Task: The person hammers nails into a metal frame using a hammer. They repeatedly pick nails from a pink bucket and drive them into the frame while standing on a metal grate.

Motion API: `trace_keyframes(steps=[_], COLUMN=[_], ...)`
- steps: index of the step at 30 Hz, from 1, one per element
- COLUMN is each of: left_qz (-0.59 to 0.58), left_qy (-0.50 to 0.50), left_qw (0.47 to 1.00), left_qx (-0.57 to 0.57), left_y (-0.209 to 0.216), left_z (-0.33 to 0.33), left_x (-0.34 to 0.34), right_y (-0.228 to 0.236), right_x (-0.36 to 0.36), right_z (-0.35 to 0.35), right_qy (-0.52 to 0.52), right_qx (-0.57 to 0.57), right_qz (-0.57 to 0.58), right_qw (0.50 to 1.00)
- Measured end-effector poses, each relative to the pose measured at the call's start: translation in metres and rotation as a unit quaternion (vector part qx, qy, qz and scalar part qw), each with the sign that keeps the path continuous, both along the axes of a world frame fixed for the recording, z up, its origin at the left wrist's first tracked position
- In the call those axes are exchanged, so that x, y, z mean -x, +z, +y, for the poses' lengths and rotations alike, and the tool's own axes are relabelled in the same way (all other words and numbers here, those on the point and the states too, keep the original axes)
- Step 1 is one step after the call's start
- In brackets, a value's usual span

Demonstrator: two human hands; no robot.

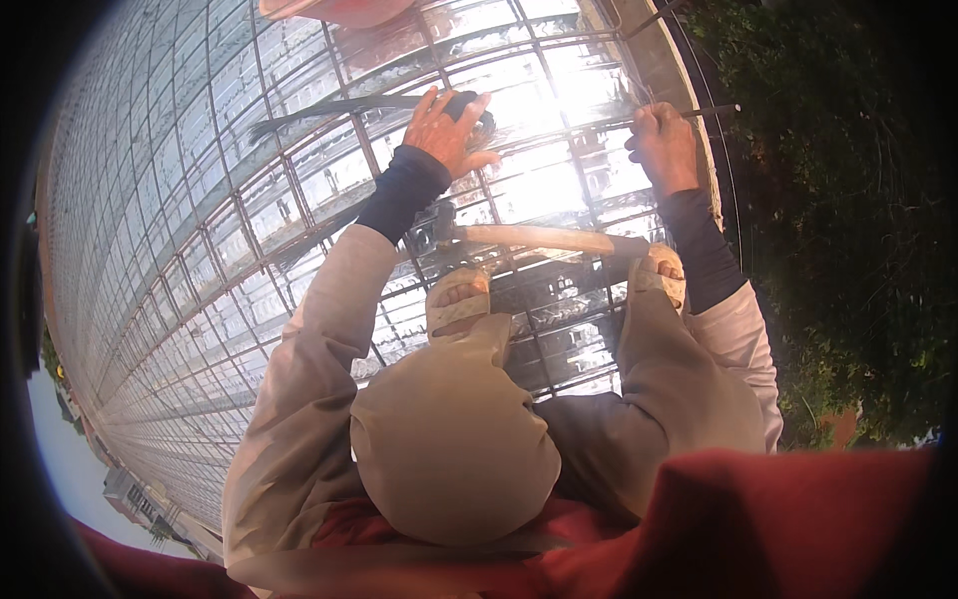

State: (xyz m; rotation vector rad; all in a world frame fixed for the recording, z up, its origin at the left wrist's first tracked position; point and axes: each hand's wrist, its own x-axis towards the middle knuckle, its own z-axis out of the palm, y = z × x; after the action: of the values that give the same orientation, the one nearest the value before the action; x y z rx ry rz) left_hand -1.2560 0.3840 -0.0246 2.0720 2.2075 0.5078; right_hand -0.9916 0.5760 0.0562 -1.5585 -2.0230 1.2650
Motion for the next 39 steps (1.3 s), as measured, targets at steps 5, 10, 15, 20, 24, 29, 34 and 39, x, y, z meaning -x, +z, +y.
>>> trace_keyframes(steps=[5,10,15,20,24,29,34,39], left_qz=[0.064,-0.142,-0.177,-0.431,-0.350,-0.403,-0.383,-0.377], left_qy=[0.039,-0.200,-0.215,-0.114,-0.117,0.031,0.065,0.089], left_qw=[0.983,0.964,0.955,0.879,0.902,0.813,0.808,0.783], left_qx=[0.168,-0.098,0.098,0.167,0.224,0.420,0.444,0.487], left_y=[0.054,0.161,0.116,0.112,0.097,0.122,0.123,0.104], left_z=[0.005,0.071,0.125,0.153,0.176,0.212,0.247,0.264], left_x=[-0.014,-0.095,-0.190,-0.199,-0.195,-0.219,-0.252,-0.283], right_y=[0.024,0.037,0.051,0.053,0.023,-0.044,-0.062,-0.080], right_x=[-0.095,-0.131,-0.134,-0.177,-0.213,-0.252,-0.241,-0.234], right_z=[0.005,-0.024,-0.011,0.035,0.072,0.109,0.108,0.114], right_qy=[0.014,-0.015,-0.056,-0.069,0.016,-0.008,0.046,0.033], right_qx=[-0.115,-0.048,0.069,0.153,0.070,0.120,0.205,0.295], right_qz=[-0.029,-0.027,0.168,0.229,0.123,0.100,0.157,0.205], right_qw=[0.993,0.998,0.982,0.959,0.990,0.988,0.965,0.933])
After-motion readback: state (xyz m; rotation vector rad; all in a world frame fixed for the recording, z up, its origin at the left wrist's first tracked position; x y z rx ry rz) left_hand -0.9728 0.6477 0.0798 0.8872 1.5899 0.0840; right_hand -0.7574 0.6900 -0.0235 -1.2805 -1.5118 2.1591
